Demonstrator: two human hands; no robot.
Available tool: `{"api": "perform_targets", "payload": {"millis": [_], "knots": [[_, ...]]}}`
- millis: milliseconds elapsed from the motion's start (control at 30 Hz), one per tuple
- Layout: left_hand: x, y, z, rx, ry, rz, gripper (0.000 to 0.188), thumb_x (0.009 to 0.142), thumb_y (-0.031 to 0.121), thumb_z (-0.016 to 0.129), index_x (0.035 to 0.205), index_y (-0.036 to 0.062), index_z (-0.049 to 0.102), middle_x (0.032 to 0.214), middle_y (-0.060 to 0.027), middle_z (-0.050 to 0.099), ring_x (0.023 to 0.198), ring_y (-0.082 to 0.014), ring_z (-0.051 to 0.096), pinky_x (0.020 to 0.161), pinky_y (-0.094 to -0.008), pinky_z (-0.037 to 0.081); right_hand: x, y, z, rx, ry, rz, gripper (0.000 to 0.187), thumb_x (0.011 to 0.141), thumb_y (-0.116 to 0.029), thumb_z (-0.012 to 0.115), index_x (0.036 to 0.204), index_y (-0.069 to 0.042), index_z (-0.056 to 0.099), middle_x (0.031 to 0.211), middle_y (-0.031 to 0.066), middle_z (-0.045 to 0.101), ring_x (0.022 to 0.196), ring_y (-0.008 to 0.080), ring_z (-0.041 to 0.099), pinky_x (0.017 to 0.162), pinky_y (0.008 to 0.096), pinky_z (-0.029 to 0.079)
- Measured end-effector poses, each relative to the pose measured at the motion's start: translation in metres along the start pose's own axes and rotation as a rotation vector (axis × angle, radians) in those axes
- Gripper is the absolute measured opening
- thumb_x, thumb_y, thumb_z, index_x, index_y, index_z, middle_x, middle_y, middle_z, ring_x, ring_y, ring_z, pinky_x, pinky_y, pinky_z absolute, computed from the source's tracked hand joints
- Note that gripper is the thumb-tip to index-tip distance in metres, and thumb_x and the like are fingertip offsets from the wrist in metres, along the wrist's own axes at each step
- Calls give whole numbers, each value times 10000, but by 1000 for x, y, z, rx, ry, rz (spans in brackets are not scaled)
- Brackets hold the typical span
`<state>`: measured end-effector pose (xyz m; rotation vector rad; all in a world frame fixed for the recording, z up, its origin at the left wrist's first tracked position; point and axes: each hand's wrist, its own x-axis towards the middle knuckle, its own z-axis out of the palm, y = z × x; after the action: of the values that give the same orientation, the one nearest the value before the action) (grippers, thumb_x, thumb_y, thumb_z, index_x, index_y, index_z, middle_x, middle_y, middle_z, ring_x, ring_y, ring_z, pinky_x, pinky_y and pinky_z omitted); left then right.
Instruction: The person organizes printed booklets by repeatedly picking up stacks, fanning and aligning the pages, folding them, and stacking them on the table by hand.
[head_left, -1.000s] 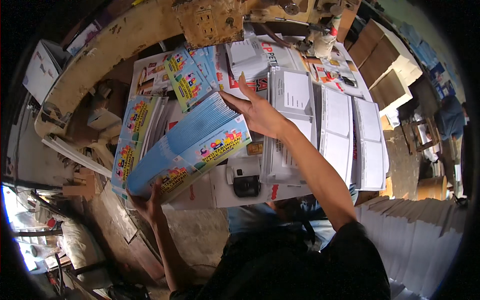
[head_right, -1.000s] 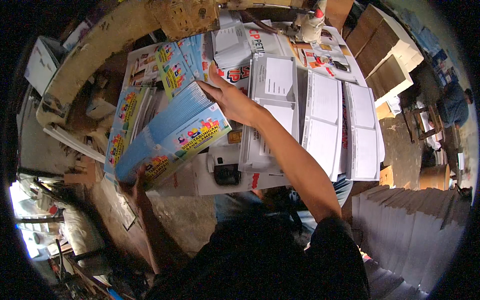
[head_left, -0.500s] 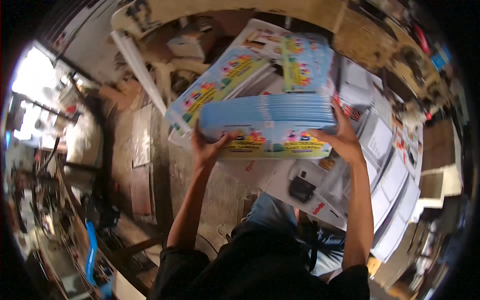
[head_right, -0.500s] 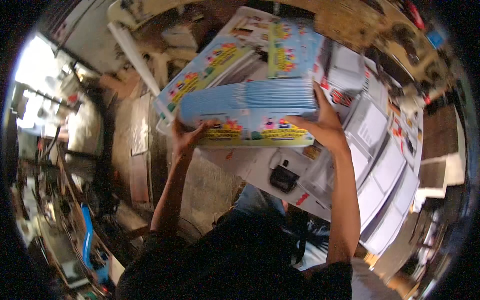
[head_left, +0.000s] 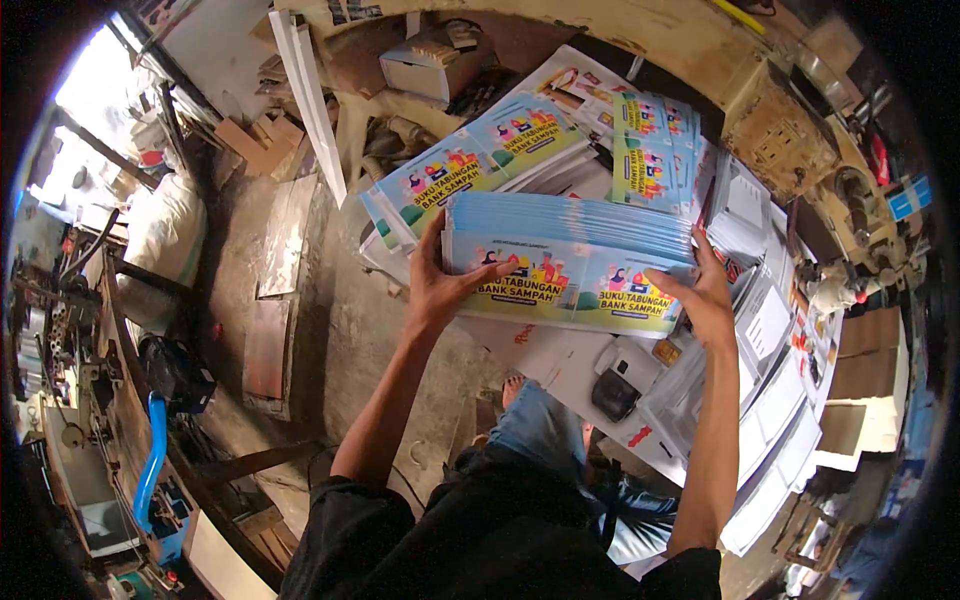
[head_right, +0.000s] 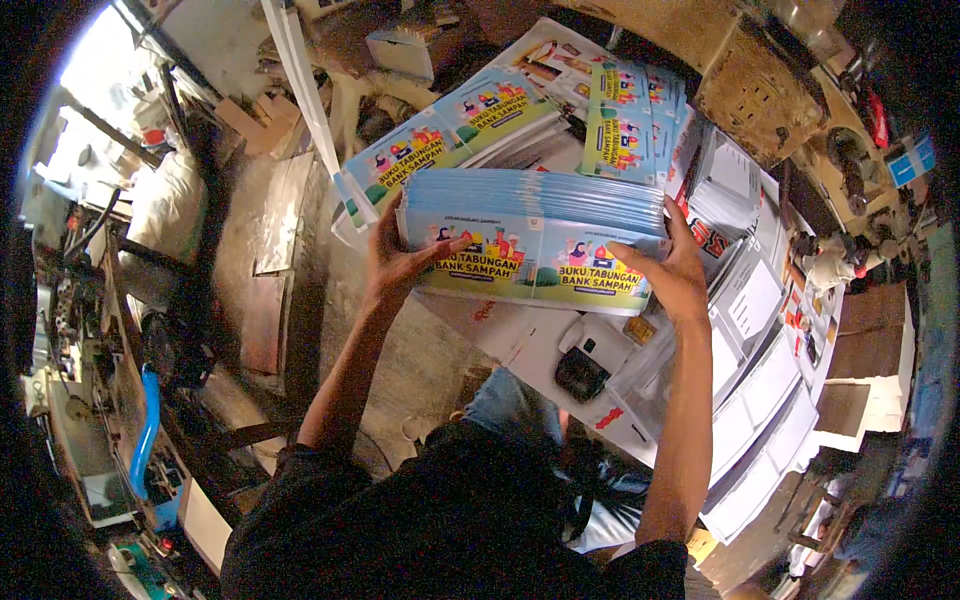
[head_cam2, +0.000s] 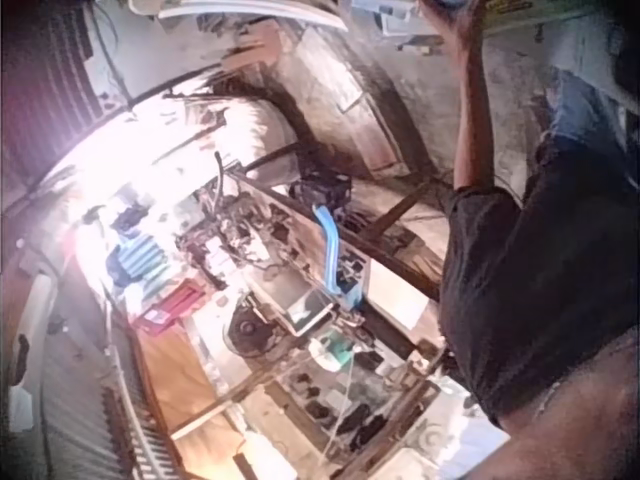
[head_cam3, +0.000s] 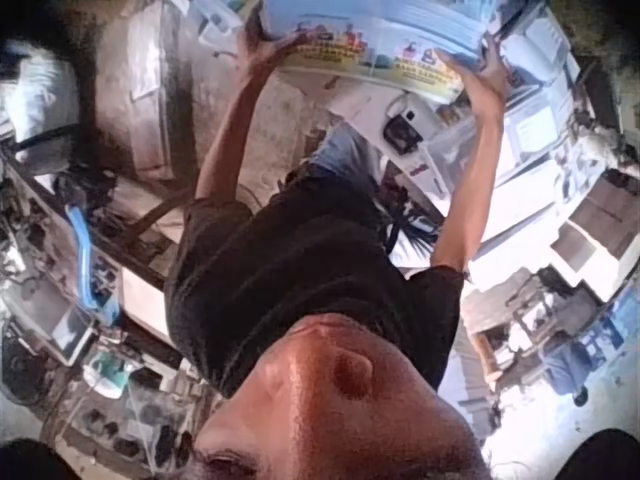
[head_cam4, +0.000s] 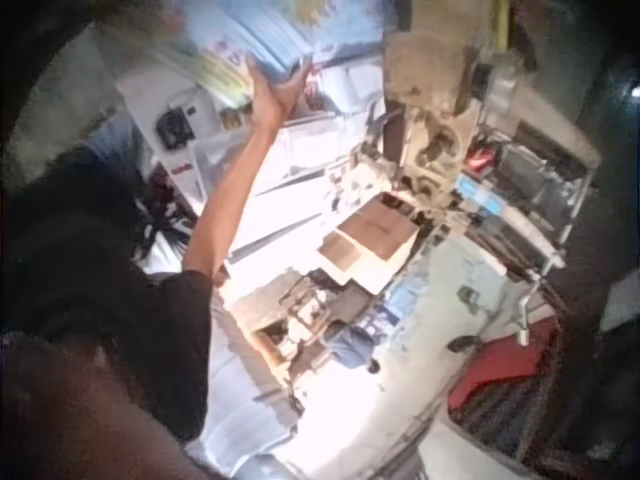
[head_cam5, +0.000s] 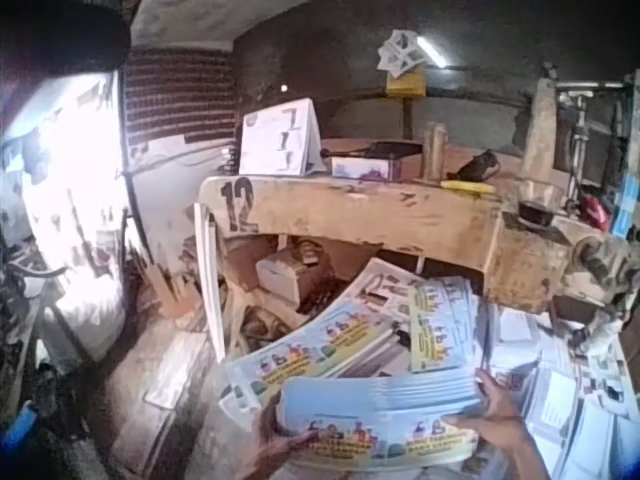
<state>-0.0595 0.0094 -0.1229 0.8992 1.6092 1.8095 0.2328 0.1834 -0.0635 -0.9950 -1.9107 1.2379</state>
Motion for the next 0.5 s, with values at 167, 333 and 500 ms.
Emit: {"api": "perform_targets", "payload": {"millis": [167, 333, 500], "knots": [[-2, 0, -3, 49, 4, 5, 1053, 590, 207, 959, 1417, -99, 383, 1249, -192, 601, 1106, -227, 624, 964, -357, 514, -2, 3, 1, -29, 23, -7, 895, 716, -156, 866, 1436, 44, 374, 1308, 180, 584, 1196, 229, 570, 1017, 332, 452], [2, -12, 3, 33, 38, 42, 917, 623, 134, 933, 1364, -78, 435, 1224, -157, 608, 1090, -228, 617, 964, -361, 505, 1, 18, -9, -168, 121, 38, 983, 623, -259, 924, 1424, 0, 416, 1254, 171, 620, 1165, 235, 589, 1015, 348, 453], [-15, 17, -3, 0, 166, 143, 790, 645, 7, 894, 1307, -36, 465, 1204, -126, 602, 1093, -226, 584, 974, -353, 479, -17, -19, 4, -161, 244, -13, 943, 519, -284, 967, 1317, -66, 512, 1117, 123, 671, 1067, 221, 619, 959, 373, 482]]}}
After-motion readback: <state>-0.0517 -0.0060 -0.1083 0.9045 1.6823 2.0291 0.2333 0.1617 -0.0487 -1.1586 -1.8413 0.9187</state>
